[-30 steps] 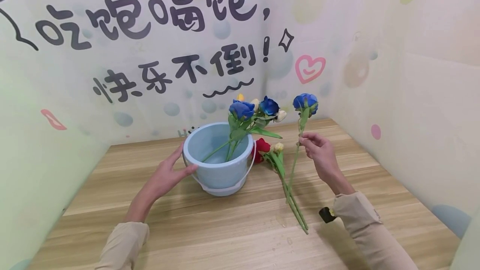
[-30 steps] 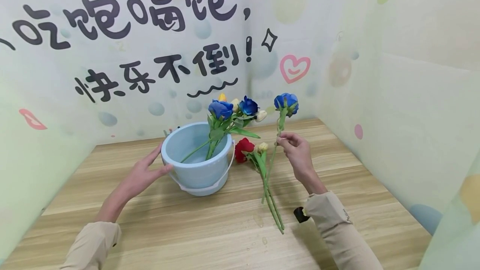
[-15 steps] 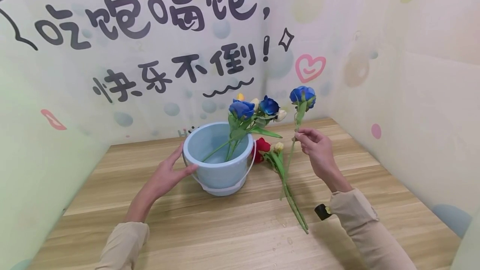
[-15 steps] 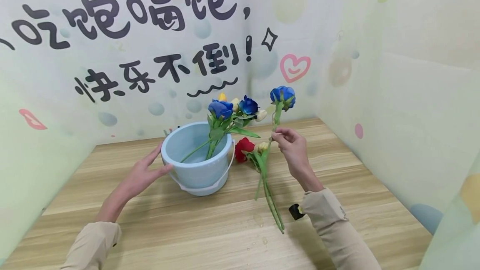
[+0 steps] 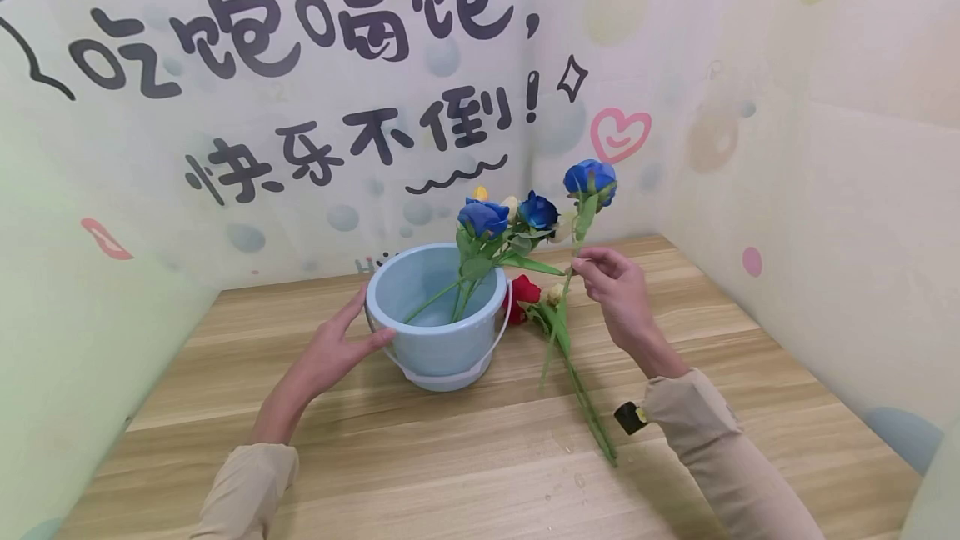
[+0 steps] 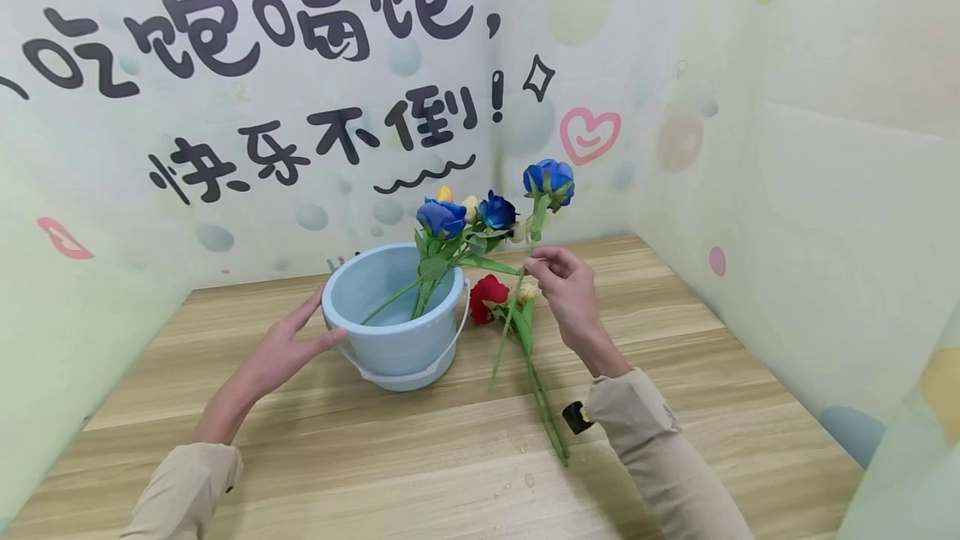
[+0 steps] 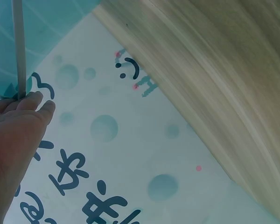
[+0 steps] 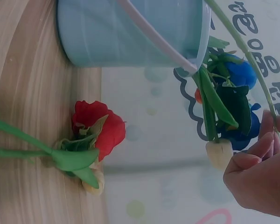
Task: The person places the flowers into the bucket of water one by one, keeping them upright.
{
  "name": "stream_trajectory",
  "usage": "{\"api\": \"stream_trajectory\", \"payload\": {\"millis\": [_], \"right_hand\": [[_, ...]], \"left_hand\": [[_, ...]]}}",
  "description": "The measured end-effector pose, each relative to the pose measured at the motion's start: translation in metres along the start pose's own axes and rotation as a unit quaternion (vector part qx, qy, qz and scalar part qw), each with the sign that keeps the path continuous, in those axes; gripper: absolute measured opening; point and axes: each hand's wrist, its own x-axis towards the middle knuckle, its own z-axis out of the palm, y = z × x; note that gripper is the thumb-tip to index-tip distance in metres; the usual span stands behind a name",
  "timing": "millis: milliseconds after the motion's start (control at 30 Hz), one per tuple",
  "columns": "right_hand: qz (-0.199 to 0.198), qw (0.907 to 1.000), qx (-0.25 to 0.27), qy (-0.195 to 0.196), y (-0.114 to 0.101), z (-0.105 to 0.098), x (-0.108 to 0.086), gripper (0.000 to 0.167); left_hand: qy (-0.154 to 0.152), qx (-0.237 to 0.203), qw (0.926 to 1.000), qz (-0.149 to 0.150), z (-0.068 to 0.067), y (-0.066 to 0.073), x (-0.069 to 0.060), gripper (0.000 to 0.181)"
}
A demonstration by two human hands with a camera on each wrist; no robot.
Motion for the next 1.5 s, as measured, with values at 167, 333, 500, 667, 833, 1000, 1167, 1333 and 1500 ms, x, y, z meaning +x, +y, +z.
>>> {"api": "stream_trajectory", "payload": {"millis": [167,333,500,667,833,1000,1167,1333,1500], "right_hand": [[-0.01,0.9999,0.004,-0.012,-0.002,0.01,0.001,0.016],[-0.018,0.9995,0.019,-0.019,-0.003,0.02,0.002,0.02],[-0.015,0.9994,0.027,-0.015,-0.005,0.028,0.003,0.017],[-0.013,0.999,0.041,-0.011,-0.007,0.035,0.005,0.011],[-0.009,0.9983,0.057,0.003,-0.007,0.041,0.006,0.009],[-0.011,0.9981,0.058,0.019,-0.006,0.046,0.009,0.007],[-0.026,0.9982,0.044,0.033,-0.006,0.051,0.01,0.006],[-0.05,0.997,0.031,0.05,-0.008,0.057,0.01,0.007],[-0.066,0.9959,0.028,0.056,-0.007,0.059,0.011,0.01]], "left_hand": [[0.003,-0.001,1.0,0.006,0.0,0.0,0.0,0.088],[0.005,-0.002,1.0,0.006,-0.001,0.001,0.0,0.088],[0.006,0.0,1.0,0.007,-0.001,0.0,0.0,0.088],[0.003,0.0,1.0,0.004,-0.001,0.001,0.0,0.088],[0.002,-0.002,1.0,0.004,-0.001,0.001,0.0,0.088],[0.002,-0.001,1.0,0.005,-0.001,0.001,0.0,0.088],[0.001,0.0,1.0,0.001,-0.001,0.001,0.0,0.088],[0.001,0.002,1.0,0.002,-0.002,0.002,0.0,0.088],[0.003,0.001,1.0,0.006,-0.001,0.001,-0.001,0.088]]}}
